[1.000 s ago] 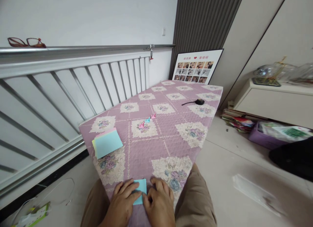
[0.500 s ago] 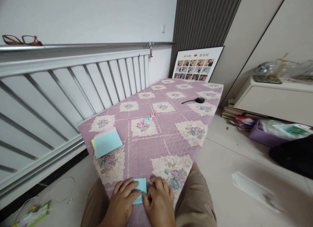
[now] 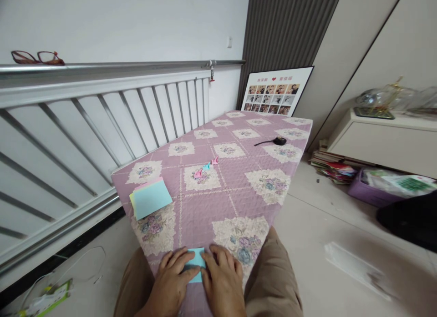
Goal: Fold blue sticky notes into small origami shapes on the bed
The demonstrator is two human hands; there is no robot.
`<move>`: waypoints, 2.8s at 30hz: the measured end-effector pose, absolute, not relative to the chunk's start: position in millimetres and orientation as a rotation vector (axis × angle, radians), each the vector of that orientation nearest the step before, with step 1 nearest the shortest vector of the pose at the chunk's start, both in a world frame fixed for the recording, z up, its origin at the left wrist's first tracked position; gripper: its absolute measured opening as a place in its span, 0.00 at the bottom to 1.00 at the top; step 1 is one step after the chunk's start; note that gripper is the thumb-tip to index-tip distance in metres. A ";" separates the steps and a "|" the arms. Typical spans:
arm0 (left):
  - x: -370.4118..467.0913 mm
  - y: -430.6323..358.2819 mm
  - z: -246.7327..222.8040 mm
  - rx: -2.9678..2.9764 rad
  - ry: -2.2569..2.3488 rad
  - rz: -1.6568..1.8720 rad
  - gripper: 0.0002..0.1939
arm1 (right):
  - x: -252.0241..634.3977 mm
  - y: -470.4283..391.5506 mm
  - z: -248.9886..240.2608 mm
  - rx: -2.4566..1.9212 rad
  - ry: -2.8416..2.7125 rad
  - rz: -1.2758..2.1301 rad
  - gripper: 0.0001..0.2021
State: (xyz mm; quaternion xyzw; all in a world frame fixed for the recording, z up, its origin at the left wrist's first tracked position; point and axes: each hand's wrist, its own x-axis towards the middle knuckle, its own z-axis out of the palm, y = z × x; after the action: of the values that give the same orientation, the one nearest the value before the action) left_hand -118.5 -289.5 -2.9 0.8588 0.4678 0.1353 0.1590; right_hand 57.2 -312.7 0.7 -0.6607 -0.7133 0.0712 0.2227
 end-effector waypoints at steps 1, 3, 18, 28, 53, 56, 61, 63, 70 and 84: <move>-118.4 -289.6 -3.0 2.454 1.342 0.384 0.15 | 57.3 -313.0 0.1 -1.822 -1.987 0.183 0.18; -118.4 -289.7 -3.4 2.455 1.348 0.380 0.15 | 57.0 -313.5 -1.0 -1.827 -2.005 0.154 0.17; -122.8 -293.3 3.9 2.431 1.347 0.444 0.25 | 58.5 -310.9 3.3 -1.865 -2.015 0.234 0.16; -124.8 -294.8 9.1 2.389 1.307 0.527 0.23 | 51.6 -316.0 9.6 -1.852 -1.984 0.188 0.15; -135.9 -273.7 11.3 2.220 1.389 0.225 0.19 | 61.0 -306.0 36.9 -1.948 -2.078 0.505 0.20; -138.6 -270.2 18.0 2.240 1.356 0.164 0.21 | 63.8 -304.7 38.9 -1.925 -2.105 0.525 0.22; -143.4 -272.2 22.6 2.307 1.327 0.158 0.21 | 66.3 -304.0 38.9 -1.924 -2.128 0.546 0.23; -142.3 -275.5 18.8 2.370 1.321 0.191 0.21 | 67.0 -303.5 38.9 -1.931 -2.127 0.566 0.23; -127.1 -293.6 -2.0 2.875 1.240 0.447 0.09 | 66.9 -301.3 40.1 -1.944 -2.132 0.609 0.22; -177.9 -308.2 7.4 3.057 1.227 0.706 0.11 | 67.4 -302.6 36.7 -1.935 -2.108 0.610 0.22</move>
State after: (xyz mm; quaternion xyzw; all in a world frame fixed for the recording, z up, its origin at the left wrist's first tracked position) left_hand -177.9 -308.2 7.4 0.9016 0.3618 0.2084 -0.1134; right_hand 67.4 -302.6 36.7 -0.6575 -0.7164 0.2072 0.1075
